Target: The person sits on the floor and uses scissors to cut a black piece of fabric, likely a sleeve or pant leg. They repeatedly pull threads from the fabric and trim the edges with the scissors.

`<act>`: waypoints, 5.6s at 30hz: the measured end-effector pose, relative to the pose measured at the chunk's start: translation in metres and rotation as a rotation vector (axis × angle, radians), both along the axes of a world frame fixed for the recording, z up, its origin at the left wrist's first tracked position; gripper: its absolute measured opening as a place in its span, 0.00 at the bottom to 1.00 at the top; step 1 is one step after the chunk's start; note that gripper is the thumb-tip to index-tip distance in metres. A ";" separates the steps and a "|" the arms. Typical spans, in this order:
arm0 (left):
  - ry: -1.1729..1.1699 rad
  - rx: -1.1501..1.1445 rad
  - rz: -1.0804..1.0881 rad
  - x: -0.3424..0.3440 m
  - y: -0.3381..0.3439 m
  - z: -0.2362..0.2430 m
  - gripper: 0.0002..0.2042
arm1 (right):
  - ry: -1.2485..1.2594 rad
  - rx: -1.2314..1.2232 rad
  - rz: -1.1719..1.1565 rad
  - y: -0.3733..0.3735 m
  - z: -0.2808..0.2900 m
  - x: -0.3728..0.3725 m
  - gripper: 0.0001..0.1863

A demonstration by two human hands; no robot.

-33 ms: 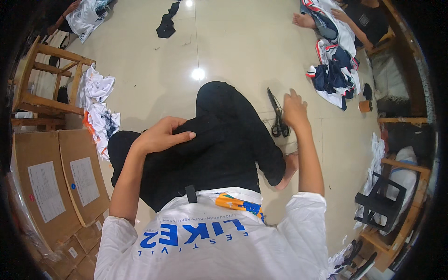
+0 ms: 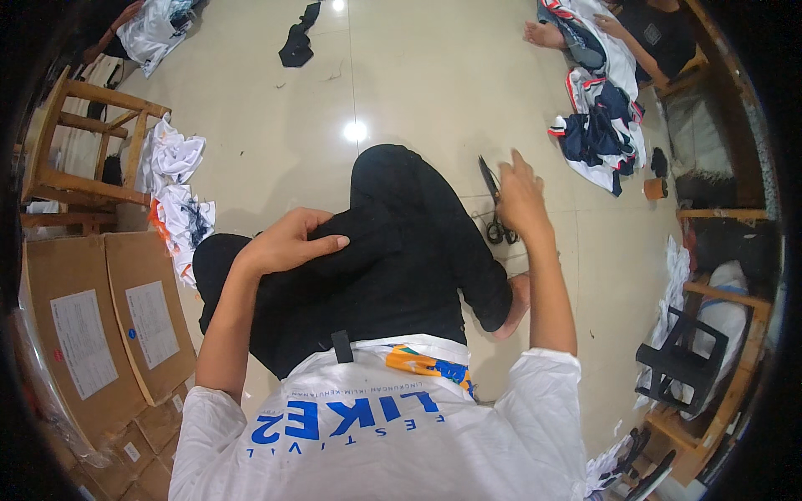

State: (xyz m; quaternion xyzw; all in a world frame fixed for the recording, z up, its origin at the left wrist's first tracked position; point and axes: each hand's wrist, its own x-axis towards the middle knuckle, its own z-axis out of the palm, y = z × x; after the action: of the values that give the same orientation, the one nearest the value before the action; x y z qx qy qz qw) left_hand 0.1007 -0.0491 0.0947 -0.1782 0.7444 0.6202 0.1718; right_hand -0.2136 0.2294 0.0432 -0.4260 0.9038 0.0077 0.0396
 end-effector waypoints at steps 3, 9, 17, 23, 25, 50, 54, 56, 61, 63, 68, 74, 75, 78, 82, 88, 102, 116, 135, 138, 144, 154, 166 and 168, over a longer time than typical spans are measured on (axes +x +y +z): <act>0.038 0.083 0.041 -0.002 0.000 0.002 0.16 | -0.080 -0.480 0.259 -0.029 0.049 0.059 0.24; 0.079 0.108 0.026 -0.006 0.002 0.005 0.16 | -0.440 -0.429 0.465 -0.061 0.064 0.114 0.08; 0.043 0.079 0.020 0.007 -0.005 -0.002 0.16 | -1.147 -0.535 0.235 -0.063 0.026 0.081 0.02; 0.001 -0.027 -0.101 0.008 -0.009 -0.032 0.16 | -1.543 -0.648 -0.032 -0.053 0.024 0.069 0.10; -0.034 -0.085 -0.158 0.007 -0.005 -0.044 0.16 | -1.572 -0.714 -0.094 -0.051 0.023 0.077 0.12; -0.050 0.104 -0.054 0.026 -0.021 -0.032 0.16 | -1.214 -1.539 -0.596 -0.002 -0.060 -0.110 0.07; 0.040 0.150 0.016 0.019 -0.013 -0.035 0.17 | -0.962 -0.888 -0.424 -0.006 -0.071 -0.089 0.09; 0.040 0.162 0.016 0.016 -0.011 -0.035 0.17 | -0.742 -0.431 -0.200 -0.007 -0.062 -0.064 0.16; -0.003 0.107 -0.033 0.013 -0.014 -0.034 0.16 | -0.338 -0.006 0.049 -0.011 -0.013 -0.013 0.30; 0.033 0.130 -0.011 0.013 -0.015 -0.034 0.16 | -0.349 -0.171 0.050 -0.018 0.008 -0.008 0.29; 0.053 0.125 -0.009 0.010 -0.013 -0.040 0.15 | -0.446 -0.542 0.134 -0.050 0.041 0.022 0.27; 0.079 0.079 -0.041 0.011 -0.012 -0.040 0.15 | -0.554 -0.478 0.588 -0.099 0.017 0.094 0.19; 0.057 0.028 -0.052 0.013 -0.013 -0.038 0.16 | -0.523 -0.436 0.583 -0.103 0.013 0.098 0.16; -0.021 -0.042 -0.066 0.015 -0.014 -0.035 0.20 | -0.656 -0.383 0.481 -0.113 0.011 0.093 0.08; -0.038 -0.228 -0.049 0.001 -0.004 -0.038 0.25 | -0.853 -0.421 0.441 -0.103 0.023 0.082 0.04; 0.235 -0.306 0.291 -0.039 0.031 -0.049 0.27 | -0.994 -0.488 0.184 -0.071 0.034 0.074 0.05; 0.162 -0.074 0.336 -0.056 0.037 -0.057 0.13 | -1.068 -0.766 -0.069 -0.016 -0.032 0.022 0.09; 0.196 0.168 0.397 -0.066 0.028 -0.054 0.15 | -0.309 -0.457 -0.549 0.073 -0.135 0.015 0.20; -0.109 0.549 0.238 -0.084 -0.011 -0.031 0.15 | -1.383 -1.011 -0.627 0.069 -0.011 0.059 0.12; -0.108 0.531 0.224 -0.084 -0.012 -0.028 0.15 | -1.329 -0.896 -0.506 0.064 0.017 0.081 0.14; -0.139 0.523 0.171 -0.088 -0.019 -0.024 0.16 | -0.773 -0.341 -0.134 0.038 0.063 0.112 0.25; -0.162 0.482 0.152 -0.087 -0.022 -0.025 0.16 | -0.455 -0.090 0.099 -0.020 0.092 0.102 0.25; -0.146 0.548 0.137 -0.085 -0.020 -0.028 0.15 | -0.406 -0.010 0.215 -0.045 0.109 0.090 0.20; -0.145 0.568 0.140 -0.086 -0.020 -0.030 0.16 | -0.426 -0.033 0.209 -0.046 0.107 0.090 0.20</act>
State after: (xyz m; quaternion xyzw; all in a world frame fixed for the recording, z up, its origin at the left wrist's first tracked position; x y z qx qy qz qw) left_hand 0.0150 -0.0688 0.0647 -0.2177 0.5127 0.7996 0.2244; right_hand -0.1233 0.1839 0.1506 -0.5097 0.8262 -0.0929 0.2216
